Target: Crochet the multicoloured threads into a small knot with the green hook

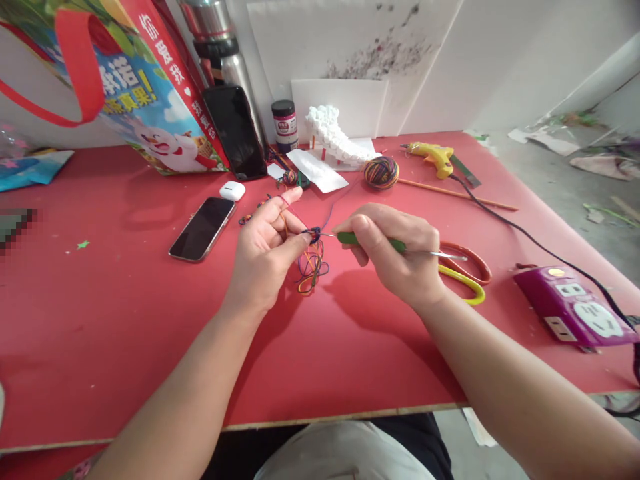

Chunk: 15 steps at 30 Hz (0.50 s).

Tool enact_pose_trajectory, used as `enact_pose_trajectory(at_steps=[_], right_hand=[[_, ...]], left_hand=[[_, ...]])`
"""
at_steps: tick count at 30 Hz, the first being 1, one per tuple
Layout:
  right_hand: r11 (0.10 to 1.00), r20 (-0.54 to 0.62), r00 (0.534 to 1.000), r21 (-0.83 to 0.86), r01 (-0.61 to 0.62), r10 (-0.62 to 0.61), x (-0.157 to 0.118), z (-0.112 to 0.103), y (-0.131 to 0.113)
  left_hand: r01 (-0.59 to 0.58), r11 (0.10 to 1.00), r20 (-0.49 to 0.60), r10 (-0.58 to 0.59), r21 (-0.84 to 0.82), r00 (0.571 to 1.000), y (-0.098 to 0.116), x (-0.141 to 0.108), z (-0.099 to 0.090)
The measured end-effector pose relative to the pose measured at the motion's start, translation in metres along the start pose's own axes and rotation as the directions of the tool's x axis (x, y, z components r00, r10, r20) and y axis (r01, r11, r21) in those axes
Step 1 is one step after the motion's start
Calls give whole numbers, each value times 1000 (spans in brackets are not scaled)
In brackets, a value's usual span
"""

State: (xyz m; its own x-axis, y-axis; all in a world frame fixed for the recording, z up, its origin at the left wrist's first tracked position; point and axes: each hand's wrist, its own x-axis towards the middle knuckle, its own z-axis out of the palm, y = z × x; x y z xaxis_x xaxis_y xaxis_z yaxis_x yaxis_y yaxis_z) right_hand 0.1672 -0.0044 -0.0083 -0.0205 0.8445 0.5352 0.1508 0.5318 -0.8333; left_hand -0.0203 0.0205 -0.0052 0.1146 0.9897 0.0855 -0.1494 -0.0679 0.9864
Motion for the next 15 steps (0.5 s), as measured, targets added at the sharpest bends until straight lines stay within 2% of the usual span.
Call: enact_pose_trajectory(at_steps=[5,9,15], right_hand=[[943,-26,972,249,-222,235,2,-3,8],[886,12,951,358,-294,310,5,-5,9],[850,31,932,401,-342,360,9,-3,1]], left_hand=[[-37,999,57,37,6,998,1,-3,0],[-45,999,96,45,0,994,4,-5,0],[-25,999,118,28,-22,993,8,-7,0]])
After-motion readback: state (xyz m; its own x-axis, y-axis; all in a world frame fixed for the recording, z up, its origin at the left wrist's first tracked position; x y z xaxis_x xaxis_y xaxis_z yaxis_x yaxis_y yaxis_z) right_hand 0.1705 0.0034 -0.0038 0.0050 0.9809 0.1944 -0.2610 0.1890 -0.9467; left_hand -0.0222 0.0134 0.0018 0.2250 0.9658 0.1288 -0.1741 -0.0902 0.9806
